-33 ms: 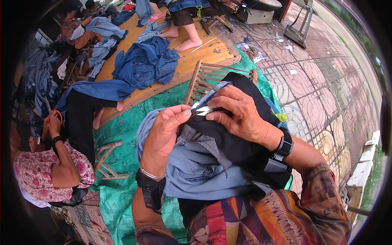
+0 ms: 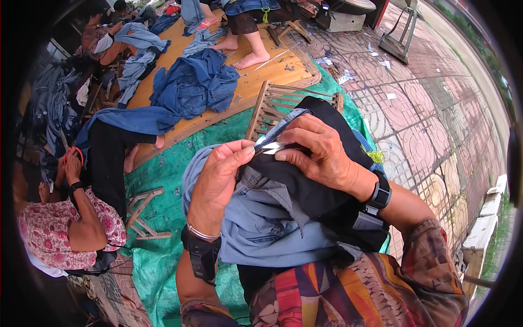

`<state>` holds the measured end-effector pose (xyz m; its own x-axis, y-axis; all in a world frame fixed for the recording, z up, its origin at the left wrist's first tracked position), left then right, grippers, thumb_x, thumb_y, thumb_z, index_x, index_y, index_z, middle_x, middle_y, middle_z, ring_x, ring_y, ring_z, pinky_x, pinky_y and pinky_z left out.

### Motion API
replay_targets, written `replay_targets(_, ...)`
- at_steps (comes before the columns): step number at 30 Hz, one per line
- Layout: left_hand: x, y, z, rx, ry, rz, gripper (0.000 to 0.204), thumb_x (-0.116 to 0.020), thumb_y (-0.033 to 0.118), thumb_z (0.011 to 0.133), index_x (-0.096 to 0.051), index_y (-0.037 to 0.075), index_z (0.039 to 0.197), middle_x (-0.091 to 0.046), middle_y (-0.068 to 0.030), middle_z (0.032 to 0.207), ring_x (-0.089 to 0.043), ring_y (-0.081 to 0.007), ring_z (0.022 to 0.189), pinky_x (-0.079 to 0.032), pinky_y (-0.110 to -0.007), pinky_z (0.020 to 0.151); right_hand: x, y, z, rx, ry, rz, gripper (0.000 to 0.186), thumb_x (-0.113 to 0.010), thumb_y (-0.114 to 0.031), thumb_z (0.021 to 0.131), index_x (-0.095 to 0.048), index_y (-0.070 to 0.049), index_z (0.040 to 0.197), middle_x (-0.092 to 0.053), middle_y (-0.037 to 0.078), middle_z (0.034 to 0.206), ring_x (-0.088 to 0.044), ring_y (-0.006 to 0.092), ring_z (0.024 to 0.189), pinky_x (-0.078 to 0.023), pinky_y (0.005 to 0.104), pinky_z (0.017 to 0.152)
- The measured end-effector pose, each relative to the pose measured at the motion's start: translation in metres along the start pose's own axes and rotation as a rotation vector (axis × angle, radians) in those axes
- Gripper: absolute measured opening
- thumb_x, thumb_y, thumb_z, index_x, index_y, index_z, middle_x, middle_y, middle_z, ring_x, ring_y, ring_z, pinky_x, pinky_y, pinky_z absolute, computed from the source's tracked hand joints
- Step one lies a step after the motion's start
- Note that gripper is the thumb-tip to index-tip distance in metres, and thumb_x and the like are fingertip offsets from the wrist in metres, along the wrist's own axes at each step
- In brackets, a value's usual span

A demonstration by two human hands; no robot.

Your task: Trimming loose threads and inspecting denim jeans in an outdoor workshop.

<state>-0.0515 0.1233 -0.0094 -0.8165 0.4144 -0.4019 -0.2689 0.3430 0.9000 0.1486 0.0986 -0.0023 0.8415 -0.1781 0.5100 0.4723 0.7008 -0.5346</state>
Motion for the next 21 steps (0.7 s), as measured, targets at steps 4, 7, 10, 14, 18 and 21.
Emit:
replay_targets(4, 0.0009, 0.0, -0.0005, -0.021, 0.02, -0.009, 0.016, -0.062, 0.012, 0.083, -0.062, 0.0, 0.093, -0.063, 0.0006, 0.084, -0.055, -0.0038, 0.073, -0.041, -0.016, 0.068, 0.0011, 0.0024, -0.0032, -0.022, 0.001, 0.016, 0.022, -0.074, -0.014, 0.067, -0.06, -0.004, 0.082, -0.055, 0.008, 0.079, -0.055, 0.0275, 0.075, -0.046, 0.035, 0.063)
replay_targets(7, 0.0001, 0.0004, -0.0012, -0.034, 0.032, -0.02, 0.016, -0.062, 0.012, 0.082, -0.062, 0.0, 0.093, -0.063, 0.0005, 0.084, -0.055, -0.0041, 0.074, -0.041, -0.016, 0.069, -0.0002, 0.0005, -0.0022, -0.047, 0.001, 0.049, 0.021, -0.074, -0.014, 0.068, -0.06, -0.004, 0.081, -0.056, 0.009, 0.08, -0.055, 0.0278, 0.075, -0.045, 0.035, 0.064)
replay_targets(10, 0.0018, -0.0002, -0.0015, -0.037, 0.04, -0.018, 0.015, -0.062, 0.011, 0.082, -0.062, 0.0, 0.093, -0.063, 0.0003, 0.084, -0.055, -0.0042, 0.075, -0.041, -0.016, 0.07, -0.0008, 0.0, -0.0005, -0.058, -0.016, 0.052, 0.021, -0.073, -0.014, 0.068, -0.06, -0.003, 0.081, -0.056, 0.009, 0.08, -0.055, 0.0279, 0.075, -0.045, 0.0349, 0.064)
replay_targets(14, -0.0009, 0.0011, -0.001, -0.014, 0.002, -0.037, 0.015, -0.062, 0.011, 0.083, -0.062, 0.0, 0.092, -0.063, 0.0002, 0.085, -0.055, -0.0044, 0.075, -0.041, -0.017, 0.071, -0.0025, 0.0006, -0.0007, -0.054, -0.023, 0.047, 0.021, -0.074, -0.013, 0.067, -0.06, -0.003, 0.081, -0.056, 0.009, 0.08, -0.055, 0.028, 0.075, -0.045, 0.0348, 0.064)
replay_targets(18, -0.0009, 0.0006, -0.0017, -0.04, 0.028, -0.015, 0.015, -0.062, 0.011, 0.083, -0.062, 0.0, 0.093, -0.063, 0.0003, 0.085, -0.055, -0.0045, 0.076, -0.041, -0.017, 0.071, -0.0033, 0.0002, 0.0003, -0.024, -0.009, 0.051, 0.022, -0.074, -0.012, 0.066, -0.06, -0.004, 0.081, -0.056, 0.009, 0.08, -0.056, 0.0278, 0.076, -0.046, 0.0349, 0.063)
replay_targets(21, -0.001, 0.0008, -0.0024, -0.039, 0.019, -0.016, 0.015, -0.062, 0.011, 0.083, -0.062, 0.0, 0.093, -0.063, 0.0005, 0.085, -0.055, -0.0045, 0.076, -0.041, -0.017, 0.071, -0.0028, -0.0005, 0.0014, -0.016, -0.044, 0.036, 0.024, -0.075, -0.011, 0.068, -0.06, -0.003, 0.084, -0.056, 0.009, 0.081, -0.056, 0.0262, 0.076, -0.044, 0.0338, 0.066)
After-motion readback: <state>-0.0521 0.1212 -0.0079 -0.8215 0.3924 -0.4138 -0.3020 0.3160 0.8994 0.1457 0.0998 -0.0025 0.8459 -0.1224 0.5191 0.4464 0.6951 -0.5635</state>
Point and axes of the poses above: each hand's wrist, its own z-axis towards the middle knuckle, its own x-axis out of the back of the hand, y = z × x, the point moved 1 cm from there along z, towards the middle knuckle
